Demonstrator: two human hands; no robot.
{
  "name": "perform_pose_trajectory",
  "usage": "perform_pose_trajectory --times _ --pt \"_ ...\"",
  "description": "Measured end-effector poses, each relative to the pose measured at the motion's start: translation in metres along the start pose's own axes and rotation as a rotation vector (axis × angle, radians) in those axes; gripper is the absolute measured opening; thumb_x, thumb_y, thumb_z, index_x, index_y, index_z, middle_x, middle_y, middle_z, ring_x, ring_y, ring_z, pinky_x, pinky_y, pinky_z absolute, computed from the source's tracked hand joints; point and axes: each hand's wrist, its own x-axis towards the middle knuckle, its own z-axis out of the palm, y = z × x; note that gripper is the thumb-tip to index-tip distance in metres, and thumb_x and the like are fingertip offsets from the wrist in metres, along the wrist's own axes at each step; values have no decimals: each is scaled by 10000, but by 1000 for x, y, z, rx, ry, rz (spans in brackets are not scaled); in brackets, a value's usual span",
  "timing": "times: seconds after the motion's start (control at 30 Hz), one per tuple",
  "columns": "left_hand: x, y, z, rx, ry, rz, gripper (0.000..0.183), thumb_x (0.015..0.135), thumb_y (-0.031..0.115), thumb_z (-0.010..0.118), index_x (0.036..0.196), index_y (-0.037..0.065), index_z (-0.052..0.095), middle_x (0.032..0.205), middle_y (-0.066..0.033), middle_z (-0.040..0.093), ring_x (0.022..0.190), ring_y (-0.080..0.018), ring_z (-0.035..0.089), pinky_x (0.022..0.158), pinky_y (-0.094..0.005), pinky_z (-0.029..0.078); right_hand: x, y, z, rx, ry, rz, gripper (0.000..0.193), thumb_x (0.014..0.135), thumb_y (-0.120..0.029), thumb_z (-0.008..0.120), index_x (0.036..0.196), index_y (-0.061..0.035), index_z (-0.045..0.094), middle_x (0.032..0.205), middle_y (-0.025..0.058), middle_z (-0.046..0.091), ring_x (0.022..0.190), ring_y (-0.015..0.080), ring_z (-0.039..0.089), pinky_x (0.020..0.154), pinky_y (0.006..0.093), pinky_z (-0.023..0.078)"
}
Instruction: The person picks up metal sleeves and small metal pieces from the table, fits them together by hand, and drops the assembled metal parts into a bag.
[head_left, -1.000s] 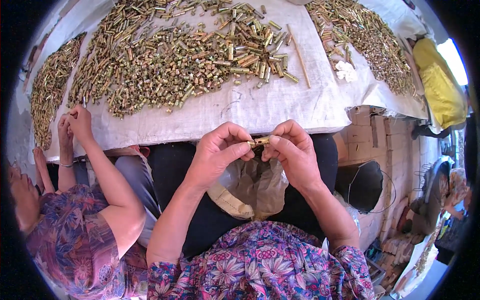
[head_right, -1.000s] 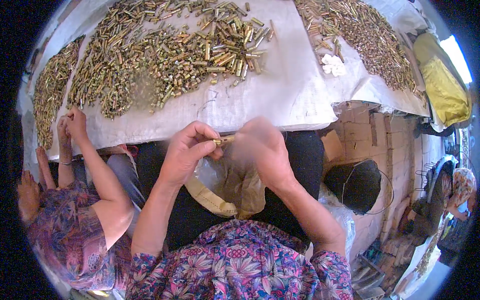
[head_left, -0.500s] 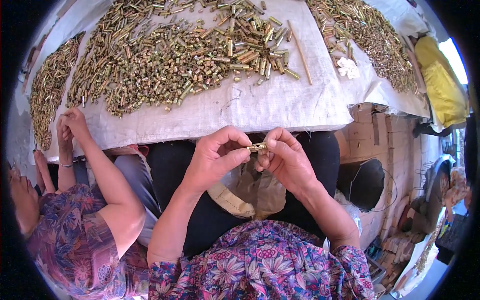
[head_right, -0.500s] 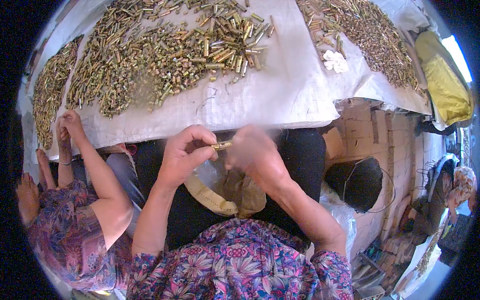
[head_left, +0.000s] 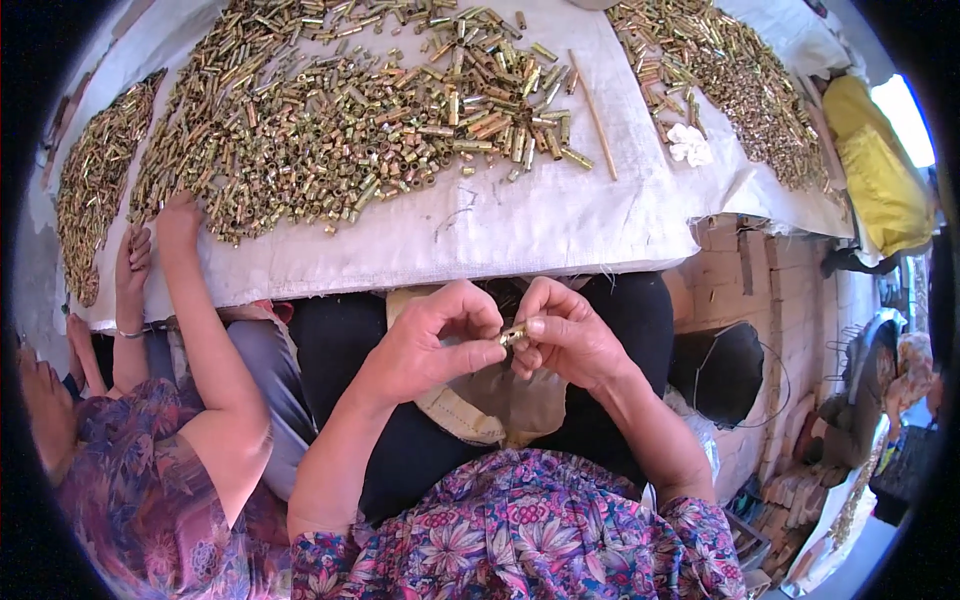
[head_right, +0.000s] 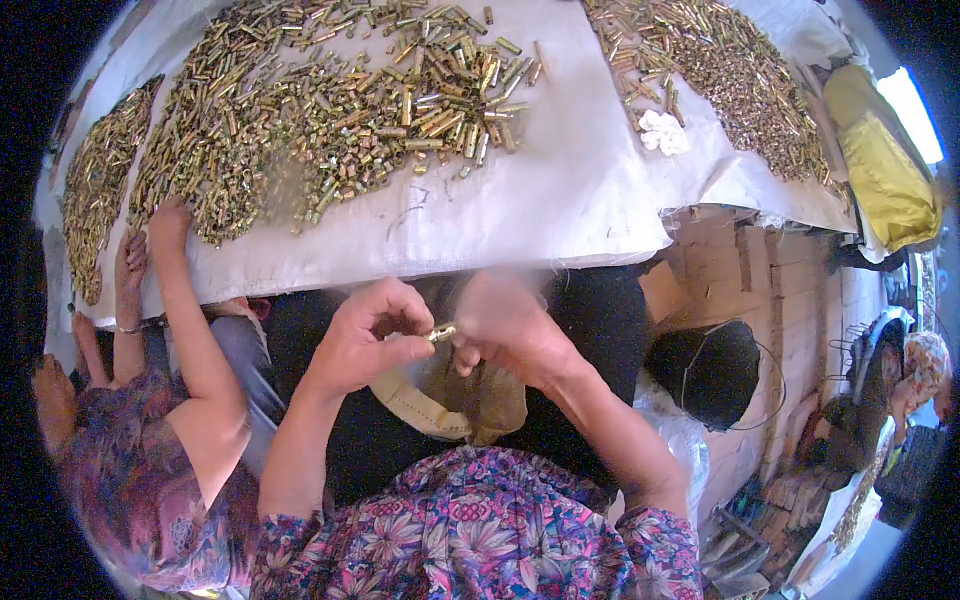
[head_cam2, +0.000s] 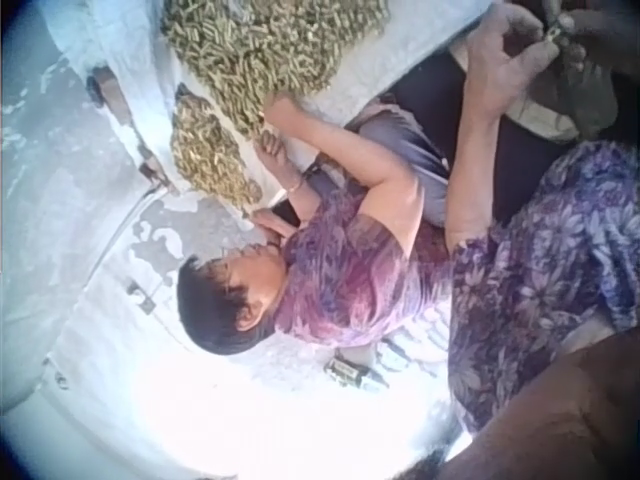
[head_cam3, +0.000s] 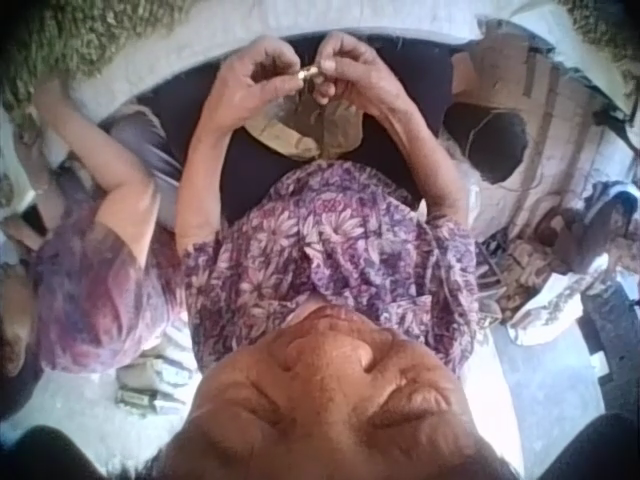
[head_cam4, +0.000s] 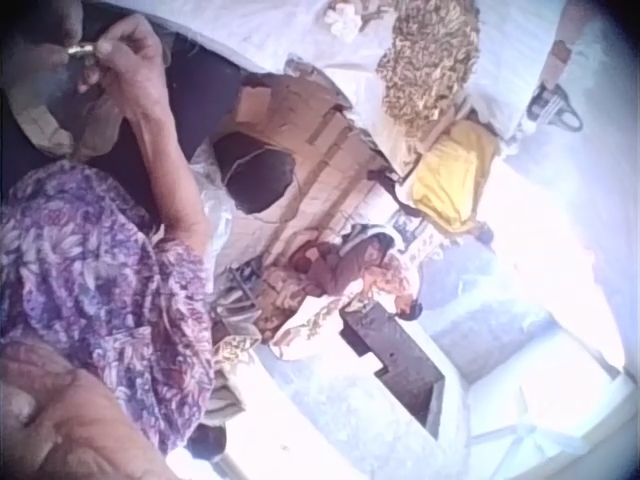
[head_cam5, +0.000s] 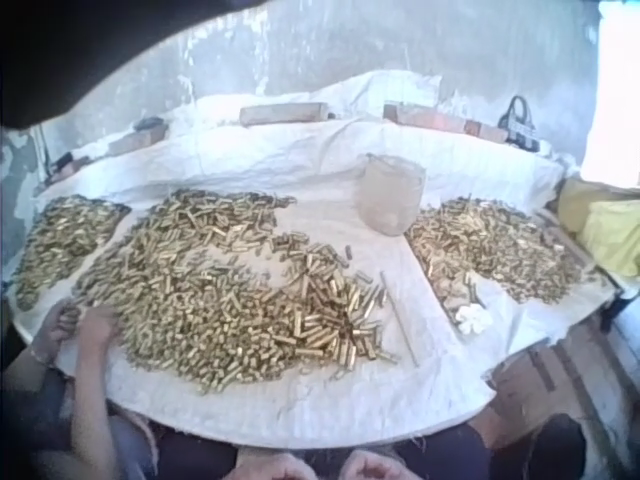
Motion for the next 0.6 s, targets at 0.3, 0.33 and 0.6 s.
perform_pose_trajectory --times 0.3,0.33,0.6 --pt "3 1 14 -47 195 -51 99 881 51 630 959 15 581 810 2 603 710 -58 572 643 -222 475 0 -1 5 -291 200 -164 73 915 -62 574 884 -30 516 734 79 588 635 163 596 622 347 539" --pt "2 2 13 -1 200 -33 85 868 37 631 934 2 591 814 -8 608 706 -56 571 638 -231 477 1 0 5 -240 185 -154 70 917 -55 570 877 -31 517 735 79 589 626 161 592 622 346 538" --pt "3 7 6 531 150 262 116 810 47 670 902 15 607 792 -72 625 691 -161 609 640 -282 488 -2 -5 11 -227 179 -88 88 906 -71 591 866 -34 523 727 78 590 600 154 581 609 334 540"
